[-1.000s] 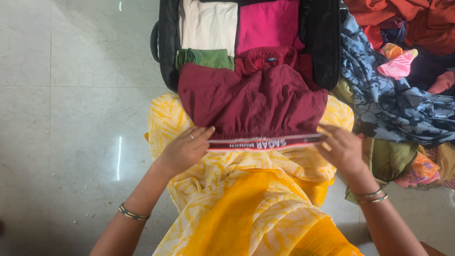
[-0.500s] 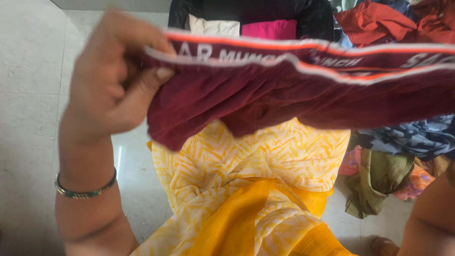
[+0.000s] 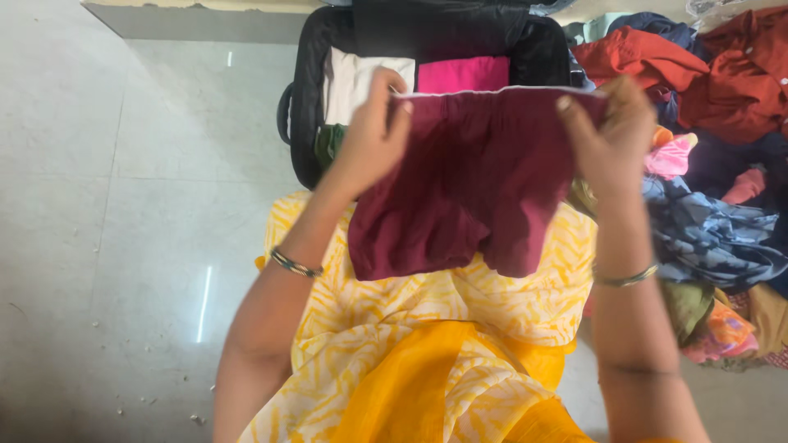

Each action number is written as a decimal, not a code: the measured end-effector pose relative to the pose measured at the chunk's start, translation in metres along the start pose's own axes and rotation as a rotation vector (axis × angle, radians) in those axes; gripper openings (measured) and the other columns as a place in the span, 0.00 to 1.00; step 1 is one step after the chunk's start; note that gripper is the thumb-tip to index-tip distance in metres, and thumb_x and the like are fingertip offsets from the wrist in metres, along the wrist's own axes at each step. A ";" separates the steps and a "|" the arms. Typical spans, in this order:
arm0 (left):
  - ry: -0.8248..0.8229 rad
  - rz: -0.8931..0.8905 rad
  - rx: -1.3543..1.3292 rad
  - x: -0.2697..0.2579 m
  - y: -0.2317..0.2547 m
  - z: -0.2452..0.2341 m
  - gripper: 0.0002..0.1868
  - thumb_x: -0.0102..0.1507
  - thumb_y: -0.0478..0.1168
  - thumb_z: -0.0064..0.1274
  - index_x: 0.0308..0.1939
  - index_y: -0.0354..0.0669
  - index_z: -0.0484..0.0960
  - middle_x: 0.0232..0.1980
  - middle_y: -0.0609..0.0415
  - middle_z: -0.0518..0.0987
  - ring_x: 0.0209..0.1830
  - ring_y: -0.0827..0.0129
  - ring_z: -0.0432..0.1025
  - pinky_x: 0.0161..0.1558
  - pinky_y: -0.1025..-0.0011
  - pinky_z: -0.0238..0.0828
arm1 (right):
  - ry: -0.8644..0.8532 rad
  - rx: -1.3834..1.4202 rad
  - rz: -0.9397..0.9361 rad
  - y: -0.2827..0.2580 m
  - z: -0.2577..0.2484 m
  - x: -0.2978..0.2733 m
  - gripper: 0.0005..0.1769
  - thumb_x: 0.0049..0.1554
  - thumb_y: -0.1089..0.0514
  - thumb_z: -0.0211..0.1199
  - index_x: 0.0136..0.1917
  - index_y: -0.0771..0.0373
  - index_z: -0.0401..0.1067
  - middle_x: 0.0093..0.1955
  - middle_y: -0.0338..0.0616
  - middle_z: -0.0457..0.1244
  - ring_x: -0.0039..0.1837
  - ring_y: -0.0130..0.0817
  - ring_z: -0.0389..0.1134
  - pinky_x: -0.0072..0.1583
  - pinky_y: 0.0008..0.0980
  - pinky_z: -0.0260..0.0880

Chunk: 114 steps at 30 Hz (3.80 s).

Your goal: The person folds various pieces of clothing and places them neatly into a black suitcase, including shorts, t-shirts, and shirts.

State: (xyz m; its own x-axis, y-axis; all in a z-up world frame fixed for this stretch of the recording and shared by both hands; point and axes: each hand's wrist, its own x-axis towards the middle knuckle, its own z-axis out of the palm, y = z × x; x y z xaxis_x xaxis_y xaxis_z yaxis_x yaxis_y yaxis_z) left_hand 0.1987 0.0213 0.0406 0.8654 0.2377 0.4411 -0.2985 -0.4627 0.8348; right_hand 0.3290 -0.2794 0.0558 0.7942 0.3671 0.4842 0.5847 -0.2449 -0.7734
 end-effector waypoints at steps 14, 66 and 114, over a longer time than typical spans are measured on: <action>-0.381 -0.054 -0.639 -0.026 0.089 0.013 0.25 0.75 0.48 0.40 0.71 0.39 0.58 0.56 0.56 0.78 0.60 0.73 0.71 0.67 0.75 0.64 | -0.069 0.032 -0.156 -0.096 0.032 -0.050 0.20 0.57 0.63 0.78 0.44 0.65 0.63 0.46 0.40 0.66 0.45 0.18 0.62 0.46 0.21 0.64; -0.127 -0.510 0.060 -0.198 -0.006 0.021 0.20 0.73 0.43 0.53 0.68 0.46 0.76 0.27 0.44 0.75 0.22 0.59 0.72 0.30 0.66 0.66 | -0.524 0.247 0.258 0.067 0.059 -0.219 0.19 0.72 0.51 0.52 0.60 0.67 0.77 0.58 0.48 0.72 0.56 0.34 0.74 0.58 0.33 0.73; 0.505 -0.336 0.261 -0.100 -0.139 -0.038 0.22 0.75 0.43 0.39 0.66 0.32 0.75 0.72 0.31 0.70 0.73 0.39 0.66 0.71 0.56 0.64 | -1.124 -0.193 0.222 0.008 0.304 -0.057 0.39 0.67 0.42 0.50 0.84 0.48 0.38 0.86 0.57 0.22 0.84 0.66 0.15 0.73 0.77 0.27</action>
State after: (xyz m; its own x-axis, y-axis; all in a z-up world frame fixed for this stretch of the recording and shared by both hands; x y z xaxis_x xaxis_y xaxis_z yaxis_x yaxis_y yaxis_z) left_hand 0.1378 0.0944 -0.1066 0.5805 0.7473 0.3234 0.1173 -0.4698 0.8750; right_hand 0.2381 -0.0299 -0.1028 0.3447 0.8649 -0.3650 0.5431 -0.5008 -0.6739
